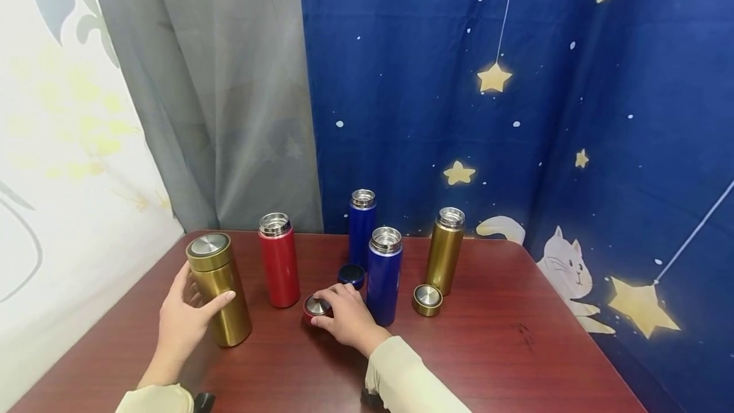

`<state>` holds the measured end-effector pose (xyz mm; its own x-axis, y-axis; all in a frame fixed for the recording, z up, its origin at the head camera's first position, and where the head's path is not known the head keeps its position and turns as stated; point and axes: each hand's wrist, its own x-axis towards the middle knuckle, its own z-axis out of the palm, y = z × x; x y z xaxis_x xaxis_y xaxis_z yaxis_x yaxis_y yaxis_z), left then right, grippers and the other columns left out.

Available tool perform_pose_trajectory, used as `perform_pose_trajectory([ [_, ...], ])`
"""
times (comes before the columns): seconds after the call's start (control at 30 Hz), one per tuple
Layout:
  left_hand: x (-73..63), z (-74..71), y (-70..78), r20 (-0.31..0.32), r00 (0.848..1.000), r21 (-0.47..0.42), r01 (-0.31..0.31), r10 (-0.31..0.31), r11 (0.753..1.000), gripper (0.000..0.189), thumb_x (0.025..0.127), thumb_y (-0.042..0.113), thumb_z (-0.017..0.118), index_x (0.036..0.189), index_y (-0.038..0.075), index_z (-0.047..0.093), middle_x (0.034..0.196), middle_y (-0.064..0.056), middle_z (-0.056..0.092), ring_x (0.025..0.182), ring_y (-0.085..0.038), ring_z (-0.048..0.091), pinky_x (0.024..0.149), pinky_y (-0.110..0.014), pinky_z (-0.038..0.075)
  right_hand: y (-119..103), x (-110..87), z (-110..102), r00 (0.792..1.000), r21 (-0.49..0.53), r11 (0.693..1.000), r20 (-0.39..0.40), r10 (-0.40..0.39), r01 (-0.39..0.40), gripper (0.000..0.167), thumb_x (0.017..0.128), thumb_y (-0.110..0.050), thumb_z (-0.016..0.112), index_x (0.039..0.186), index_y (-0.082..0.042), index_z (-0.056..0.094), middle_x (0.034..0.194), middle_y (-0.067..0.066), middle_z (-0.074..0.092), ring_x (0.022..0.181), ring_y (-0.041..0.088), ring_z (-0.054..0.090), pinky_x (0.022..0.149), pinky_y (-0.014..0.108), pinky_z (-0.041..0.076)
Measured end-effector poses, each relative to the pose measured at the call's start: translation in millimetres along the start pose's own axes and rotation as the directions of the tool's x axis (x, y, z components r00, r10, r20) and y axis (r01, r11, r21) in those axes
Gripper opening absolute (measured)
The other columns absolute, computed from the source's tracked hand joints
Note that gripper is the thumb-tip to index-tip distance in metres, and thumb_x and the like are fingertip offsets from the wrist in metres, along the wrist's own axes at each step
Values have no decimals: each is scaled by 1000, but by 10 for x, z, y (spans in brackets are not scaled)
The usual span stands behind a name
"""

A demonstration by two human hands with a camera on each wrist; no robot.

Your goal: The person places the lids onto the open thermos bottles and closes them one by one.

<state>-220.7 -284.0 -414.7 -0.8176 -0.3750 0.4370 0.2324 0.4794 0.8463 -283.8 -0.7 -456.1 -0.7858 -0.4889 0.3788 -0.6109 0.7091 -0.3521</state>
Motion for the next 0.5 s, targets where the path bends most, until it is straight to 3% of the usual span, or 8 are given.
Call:
perform_pose_trajectory([
  [0.17, -40, 43, 4, -11, 999, -51, 46, -46, 998, 105, 79, 12, 82, 156, 31, 13, 150, -14, 38, 129, -22, 42, 100, -22, 39, 11, -40, -32, 1000, 44, 999, 0, -8, 8, 39, 86, -39, 74, 121, -25, 66, 111, -5, 59, 101, 13, 55, 89, 31, 47],
  [0.3, -128, 87, 55, -106, 991, -103, 74, -85, 992, 105, 79, 13, 82, 156, 31, 12, 148, -14, 39, 131, -27, 40, 109, -41, 33, -2, -43, -52, 1000, 76, 997, 4, -7, 7, 39, 86, -40, 73, 122, -26, 65, 112, -6, 57, 97, 11, 57, 85, 29, 49],
  [0.4, -229, 143, 131, -241, 967, -150, 47, -82, 988, 97, 79, 12, 81, 153, 30, 22, 145, -10, 44, 130, -21, 42, 110, -37, 30, -18, -45, -70, 1000, 83, 996, -11, -17, 17, 39, 86, -40, 73, 122, -27, 65, 113, -7, 57, 96, 10, 57, 85, 29, 50],
  [0.5, -334, 218, 187, -381, 924, -183, -37, -36, 982, 84, 79, 8, 80, 148, 25, 35, 138, -6, 49, 126, -15, 45, 106, -29, 30, -29, -55, -83, 999, 85, 996, -35, -32, 34, 40, 85, -39, 75, 122, -26, 64, 113, -6, 57, 98, 9, 57, 86, 28, 50],
])
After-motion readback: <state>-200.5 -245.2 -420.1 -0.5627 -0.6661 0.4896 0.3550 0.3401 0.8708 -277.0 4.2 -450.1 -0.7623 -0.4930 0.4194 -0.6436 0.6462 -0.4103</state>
